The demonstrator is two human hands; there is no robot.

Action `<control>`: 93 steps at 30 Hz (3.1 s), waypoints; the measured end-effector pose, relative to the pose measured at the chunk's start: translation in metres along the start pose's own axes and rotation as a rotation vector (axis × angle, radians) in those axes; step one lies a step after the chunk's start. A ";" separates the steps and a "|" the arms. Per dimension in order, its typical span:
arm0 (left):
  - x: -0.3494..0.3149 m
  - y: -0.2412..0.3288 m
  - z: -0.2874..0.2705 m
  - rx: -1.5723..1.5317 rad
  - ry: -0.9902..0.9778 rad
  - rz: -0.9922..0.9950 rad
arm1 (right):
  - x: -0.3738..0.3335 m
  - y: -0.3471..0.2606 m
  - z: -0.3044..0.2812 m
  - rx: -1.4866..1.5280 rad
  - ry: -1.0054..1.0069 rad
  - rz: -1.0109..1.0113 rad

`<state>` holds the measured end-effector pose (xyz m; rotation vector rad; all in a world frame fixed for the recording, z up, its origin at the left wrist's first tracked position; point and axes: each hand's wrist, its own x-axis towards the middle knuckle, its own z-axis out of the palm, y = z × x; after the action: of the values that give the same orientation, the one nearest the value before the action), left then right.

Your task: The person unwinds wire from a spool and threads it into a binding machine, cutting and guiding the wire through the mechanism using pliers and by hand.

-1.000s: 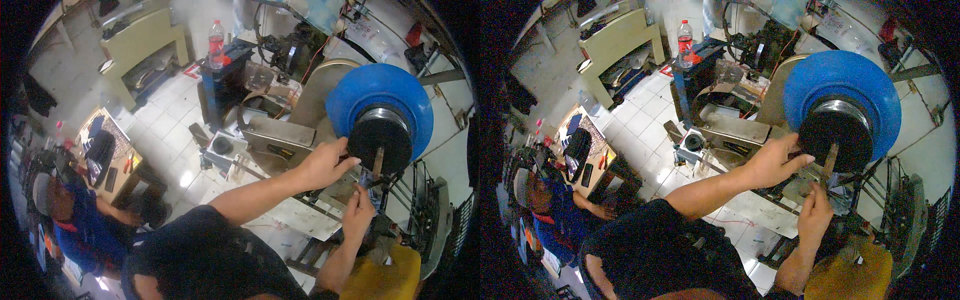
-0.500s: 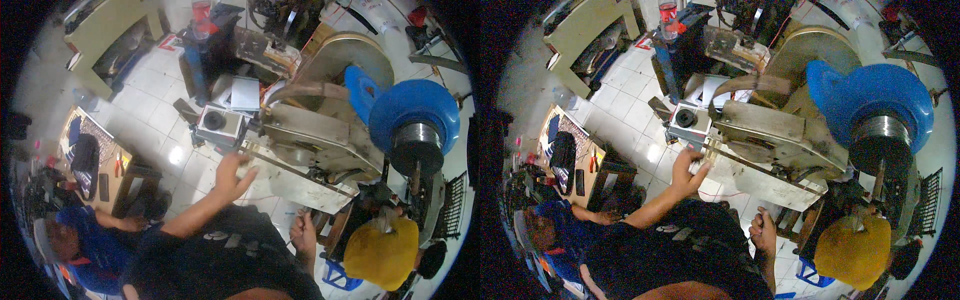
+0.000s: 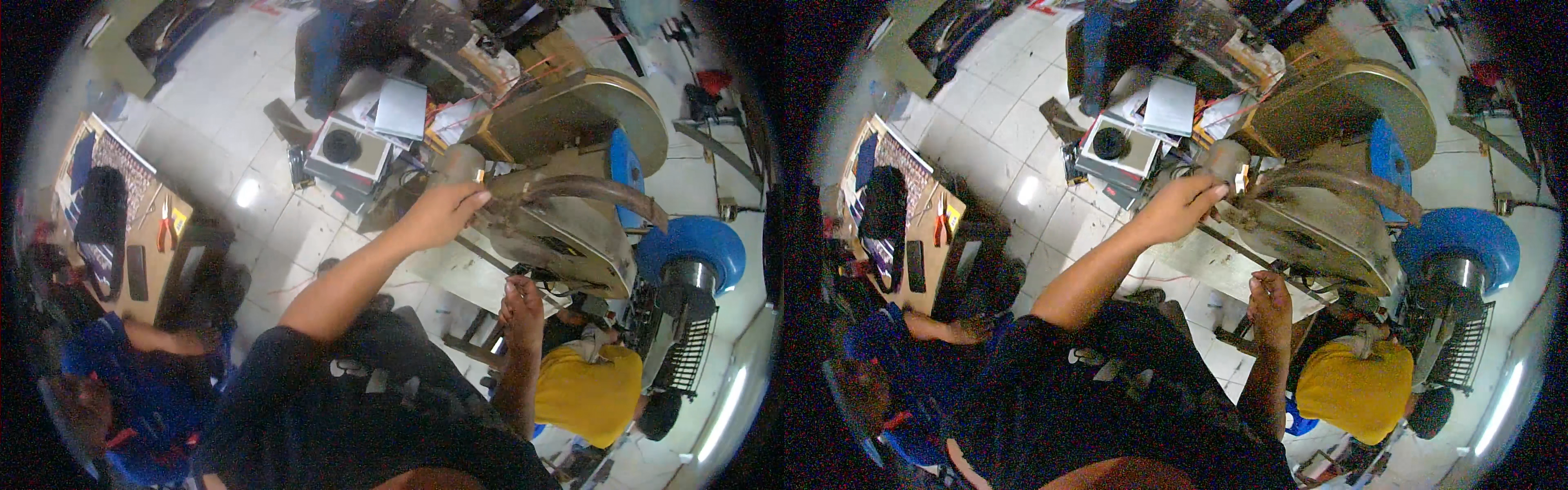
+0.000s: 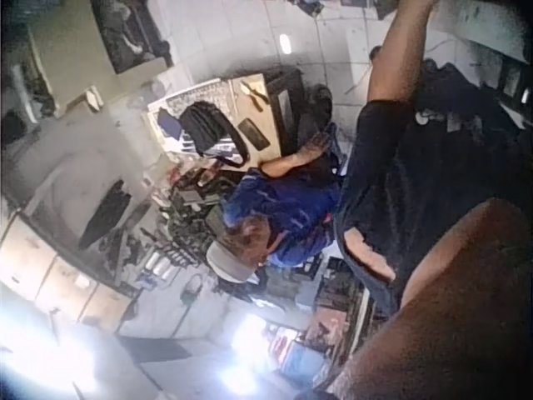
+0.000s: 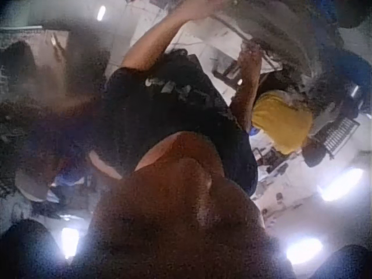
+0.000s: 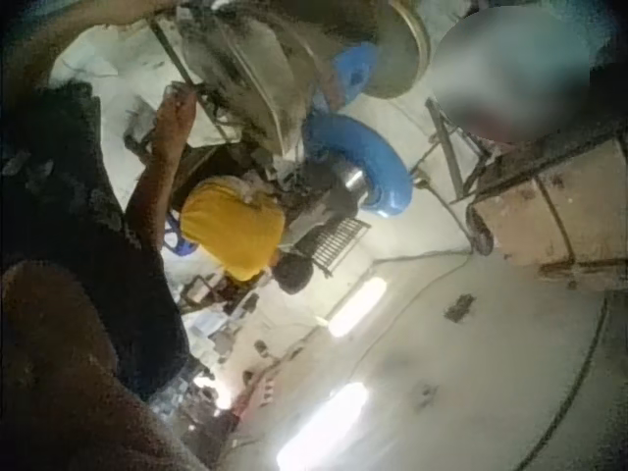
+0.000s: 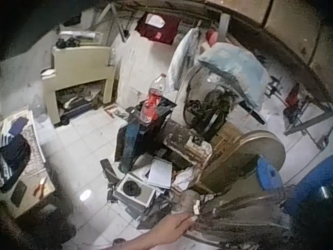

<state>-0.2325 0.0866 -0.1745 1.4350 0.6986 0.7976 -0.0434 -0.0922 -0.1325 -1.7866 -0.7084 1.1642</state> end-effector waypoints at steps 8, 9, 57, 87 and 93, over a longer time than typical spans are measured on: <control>0.010 -0.029 -0.005 0.148 0.088 0.310 | 0.012 -0.006 0.033 -0.335 0.049 0.054; 0.009 -0.030 -0.016 0.231 -0.021 0.255 | 0.018 -0.005 0.034 -0.464 0.037 0.002; 0.020 -0.134 0.312 -1.329 0.610 -0.062 | 0.001 0.237 -0.317 -0.612 -0.170 0.102; -0.100 -0.223 0.460 0.985 -0.625 -0.031 | 0.030 0.159 -0.247 -0.768 -0.034 -0.300; -0.144 -0.206 0.505 0.858 -1.020 0.157 | 0.047 0.160 -0.233 -0.687 -0.440 -0.220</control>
<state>0.1096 -0.3160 -0.3721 2.3868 0.0898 -0.2539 0.1897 -0.2110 -0.2501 -1.9245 -1.6822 1.2623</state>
